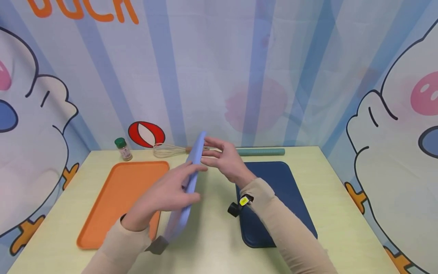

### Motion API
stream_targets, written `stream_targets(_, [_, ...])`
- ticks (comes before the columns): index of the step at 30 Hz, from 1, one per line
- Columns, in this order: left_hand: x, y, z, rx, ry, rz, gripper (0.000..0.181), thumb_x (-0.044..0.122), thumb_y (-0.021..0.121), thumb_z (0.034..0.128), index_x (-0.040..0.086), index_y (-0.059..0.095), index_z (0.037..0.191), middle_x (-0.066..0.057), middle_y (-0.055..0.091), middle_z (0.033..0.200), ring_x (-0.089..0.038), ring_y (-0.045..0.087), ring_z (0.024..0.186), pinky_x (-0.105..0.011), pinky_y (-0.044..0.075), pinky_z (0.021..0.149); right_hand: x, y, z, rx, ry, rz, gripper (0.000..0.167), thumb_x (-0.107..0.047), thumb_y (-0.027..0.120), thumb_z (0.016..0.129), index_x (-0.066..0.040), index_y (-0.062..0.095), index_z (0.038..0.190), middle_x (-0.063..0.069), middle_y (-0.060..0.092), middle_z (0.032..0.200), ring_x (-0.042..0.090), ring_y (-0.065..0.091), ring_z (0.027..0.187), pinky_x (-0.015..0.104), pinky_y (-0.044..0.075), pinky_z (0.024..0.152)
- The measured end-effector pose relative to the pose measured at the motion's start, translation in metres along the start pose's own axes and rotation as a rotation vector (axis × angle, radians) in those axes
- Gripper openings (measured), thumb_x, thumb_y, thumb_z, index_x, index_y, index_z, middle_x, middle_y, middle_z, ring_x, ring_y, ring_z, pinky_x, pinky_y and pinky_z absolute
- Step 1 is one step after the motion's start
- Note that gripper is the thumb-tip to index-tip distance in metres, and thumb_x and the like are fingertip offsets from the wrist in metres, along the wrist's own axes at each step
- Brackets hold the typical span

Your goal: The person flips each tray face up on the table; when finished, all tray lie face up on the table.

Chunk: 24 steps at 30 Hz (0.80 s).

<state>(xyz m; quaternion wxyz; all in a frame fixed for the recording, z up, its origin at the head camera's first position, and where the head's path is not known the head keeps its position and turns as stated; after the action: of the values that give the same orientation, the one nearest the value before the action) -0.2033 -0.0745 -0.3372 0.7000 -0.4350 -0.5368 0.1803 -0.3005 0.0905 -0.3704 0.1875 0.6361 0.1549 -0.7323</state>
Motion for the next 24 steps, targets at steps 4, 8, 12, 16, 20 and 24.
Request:
stream_targets(4, [-0.001,-0.006,-0.002,0.011,0.031,-0.070,0.064,0.025,0.074,0.0875,0.024,0.057,0.149,-0.002,0.055,0.150,-0.025,0.059,0.113,-0.041,0.054,0.080,-0.004,0.006,0.001,-0.002,-0.013,0.027,0.072,0.005,0.068,0.099,-0.003,0.035,0.162,0.017,0.043,0.160,0.039,0.058,0.136,0.035,0.058,0.097])
stream_targets(8, [-0.001,-0.010,-0.004,0.023,0.053,-0.126,0.065,0.021,0.073,0.0869,0.019,0.056,0.150,-0.002,0.057,0.149,-0.024,0.060,0.112,-0.040,0.055,0.082,-0.007,0.011,0.003,-0.001,-0.020,0.036,0.071,0.006,0.066,0.099,-0.004,0.035,0.163,0.017,0.042,0.161,0.040,0.058,0.135,0.035,0.059,0.096])
stream_targets(12, [-0.003,-0.012,-0.006,0.027,0.051,-0.172,0.066,0.019,0.071,0.0873,0.017,0.054,0.151,-0.001,0.055,0.152,-0.023,0.059,0.114,-0.039,0.055,0.085,-0.009,0.014,0.006,0.005,-0.023,0.030,0.070,0.006,0.065,0.100,-0.005,0.036,0.163,0.018,0.043,0.161,0.040,0.058,0.136,0.036,0.059,0.097])
stream_targets(16, [-0.007,-0.014,-0.007,0.021,0.020,-0.220,0.066,0.017,0.068,0.0890,0.019,0.052,0.153,-0.006,0.056,0.150,-0.026,0.060,0.116,-0.040,0.056,0.084,-0.011,0.017,0.009,0.001,-0.031,0.019,0.068,0.006,0.065,0.101,-0.004,0.037,0.162,0.017,0.043,0.161,0.040,0.058,0.136,0.036,0.058,0.098])
stream_targets(20, [-0.012,-0.014,-0.009,0.020,-0.017,-0.264,0.066,0.014,0.066,0.0901,0.022,0.052,0.154,-0.007,0.056,0.150,-0.032,0.059,0.126,-0.043,0.060,0.085,-0.011,0.021,0.011,-0.008,-0.035,-0.024,0.068,0.005,0.065,0.100,-0.004,0.038,0.162,0.016,0.043,0.161,0.039,0.059,0.135,0.037,0.058,0.098])
stream_targets(24, [-0.018,-0.011,-0.010,0.003,-0.033,-0.312,0.068,0.010,0.065,0.0902,0.020,0.049,0.156,-0.005,0.051,0.157,-0.037,0.061,0.128,-0.044,0.062,0.085,-0.010,0.025,0.012,-0.015,-0.027,-0.085,0.068,0.004,0.067,0.100,-0.005,0.039,0.161,0.014,0.045,0.161,0.036,0.060,0.133,0.039,0.059,0.097])
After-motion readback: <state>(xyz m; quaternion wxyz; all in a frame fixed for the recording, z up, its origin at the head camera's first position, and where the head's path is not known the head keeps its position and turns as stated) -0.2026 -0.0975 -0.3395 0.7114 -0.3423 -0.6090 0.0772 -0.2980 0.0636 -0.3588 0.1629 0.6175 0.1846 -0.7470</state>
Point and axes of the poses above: each hand's wrist, its own z-axis towards the middle knuckle, its own y-axis out of the palm, x = y × z, the point moved 4 cm from there along z, towards the middle knuckle
